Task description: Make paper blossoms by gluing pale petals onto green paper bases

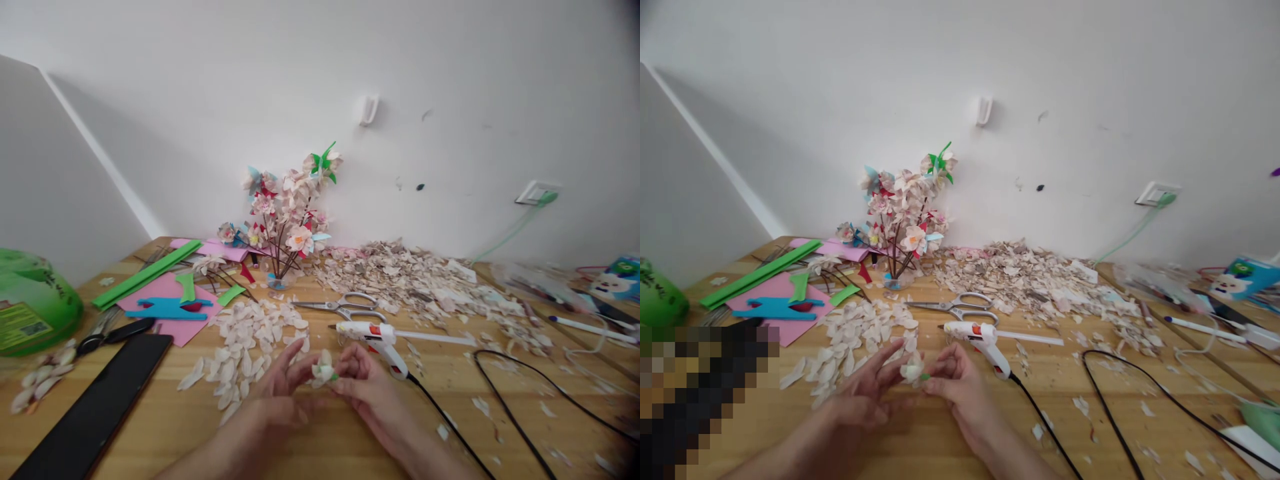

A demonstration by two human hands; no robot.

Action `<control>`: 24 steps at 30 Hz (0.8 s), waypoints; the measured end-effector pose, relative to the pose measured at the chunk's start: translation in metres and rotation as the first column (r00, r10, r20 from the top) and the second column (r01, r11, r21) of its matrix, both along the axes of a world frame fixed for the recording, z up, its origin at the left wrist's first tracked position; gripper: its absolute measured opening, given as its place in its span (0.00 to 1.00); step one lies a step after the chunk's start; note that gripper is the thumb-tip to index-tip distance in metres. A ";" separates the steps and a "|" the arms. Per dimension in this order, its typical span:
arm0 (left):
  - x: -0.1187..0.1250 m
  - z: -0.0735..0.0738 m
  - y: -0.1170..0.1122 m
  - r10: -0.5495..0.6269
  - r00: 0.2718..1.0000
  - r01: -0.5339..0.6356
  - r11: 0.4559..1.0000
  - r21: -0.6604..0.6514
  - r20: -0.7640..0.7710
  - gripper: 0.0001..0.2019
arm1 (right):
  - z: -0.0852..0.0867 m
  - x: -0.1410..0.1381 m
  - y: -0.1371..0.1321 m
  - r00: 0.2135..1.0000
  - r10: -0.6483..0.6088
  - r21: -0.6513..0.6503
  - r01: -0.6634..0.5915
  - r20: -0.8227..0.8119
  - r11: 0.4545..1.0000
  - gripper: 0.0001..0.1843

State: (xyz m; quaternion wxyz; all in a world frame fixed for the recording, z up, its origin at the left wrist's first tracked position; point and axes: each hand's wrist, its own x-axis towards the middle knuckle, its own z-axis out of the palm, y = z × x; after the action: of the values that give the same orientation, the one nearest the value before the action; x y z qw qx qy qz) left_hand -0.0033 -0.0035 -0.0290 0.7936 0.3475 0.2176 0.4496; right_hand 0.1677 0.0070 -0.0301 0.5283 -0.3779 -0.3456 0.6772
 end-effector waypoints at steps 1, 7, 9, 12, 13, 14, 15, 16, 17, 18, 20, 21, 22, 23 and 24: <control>0.001 -0.003 0.002 0.054 0.992 -0.051 0.998 0.029 -0.113 0.37 | 0.000 0.000 0.000 0.996 -0.041 0.041 0.038 0.081 0.998 0.21; 0.011 -0.016 0.001 0.314 0.868 -0.259 0.947 0.189 -0.386 0.36 | -0.004 -0.004 -0.003 0.920 -0.198 0.247 0.116 0.340 0.962 0.18; 0.013 -0.016 0.001 0.311 0.876 -0.263 0.949 0.176 -0.369 0.37 | -0.004 -0.005 -0.006 0.888 -0.228 0.291 0.114 0.399 0.950 0.15; 0.014 -0.012 0.002 0.257 0.912 -0.233 0.966 0.111 -0.319 0.38 | -0.005 -0.005 -0.011 0.817 -0.255 0.377 0.050 0.517 0.925 0.09; 0.014 -0.010 0.002 0.237 0.919 -0.218 0.971 0.094 -0.315 0.38 | -0.006 -0.004 -0.012 0.787 -0.266 0.411 0.016 0.557 0.911 0.08; 0.014 -0.008 0.002 0.225 0.918 -0.207 0.974 0.089 -0.328 0.37 | -0.007 -0.003 -0.013 0.755 -0.282 0.448 -0.018 0.592 0.894 0.06; 0.014 -0.007 0.002 0.228 0.905 -0.207 0.974 0.098 -0.360 0.35 | -0.008 -0.002 -0.014 0.725 -0.302 0.483 -0.048 0.619 0.874 0.06; 0.014 -0.006 0.001 0.249 0.881 -0.218 0.968 0.123 -0.401 0.33 | -0.010 -0.001 -0.015 0.699 -0.323 0.515 -0.076 0.638 0.854 0.06; 0.013 -0.005 0.000 0.275 0.856 -0.228 0.961 0.156 -0.439 0.30 | -0.011 0.000 -0.015 0.678 -0.340 0.542 -0.102 0.651 0.834 0.06; 0.013 -0.004 0.000 0.299 0.835 -0.236 0.953 0.191 -0.462 0.28 | -0.012 0.000 -0.016 0.661 -0.351 0.561 -0.128 0.663 0.818 0.07; 0.013 -0.003 -0.001 0.330 0.815 -0.242 0.941 0.238 -0.476 0.25 | -0.013 0.000 -0.016 0.634 -0.365 0.581 -0.167 0.682 0.796 0.07; 0.012 -0.002 -0.002 0.333 0.813 -0.238 0.939 0.249 -0.478 0.25 | -0.014 0.000 -0.016 0.624 -0.370 0.587 -0.179 0.688 0.790 0.08; 0.012 0.000 -0.002 0.328 0.811 -0.229 0.940 0.253 -0.485 0.25 | -0.013 -0.001 -0.016 0.618 -0.376 0.592 -0.184 0.690 0.784 0.08; 0.011 0.002 -0.001 0.324 0.803 -0.221 0.941 0.256 -0.500 0.25 | -0.013 -0.001 -0.015 0.615 -0.385 0.599 -0.182 0.688 0.780 0.07; 0.011 0.004 -0.001 0.320 0.791 -0.211 0.943 0.258 -0.522 0.25 | -0.013 -0.001 -0.015 0.616 -0.397 0.609 -0.174 0.680 0.773 0.07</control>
State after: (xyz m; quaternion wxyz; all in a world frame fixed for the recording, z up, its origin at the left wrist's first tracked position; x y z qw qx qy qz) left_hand 0.0076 -0.0043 -0.0251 0.5882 0.5014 0.4428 0.4544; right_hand 0.1664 -0.0078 -0.0427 0.4619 -0.4579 -0.7161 0.2535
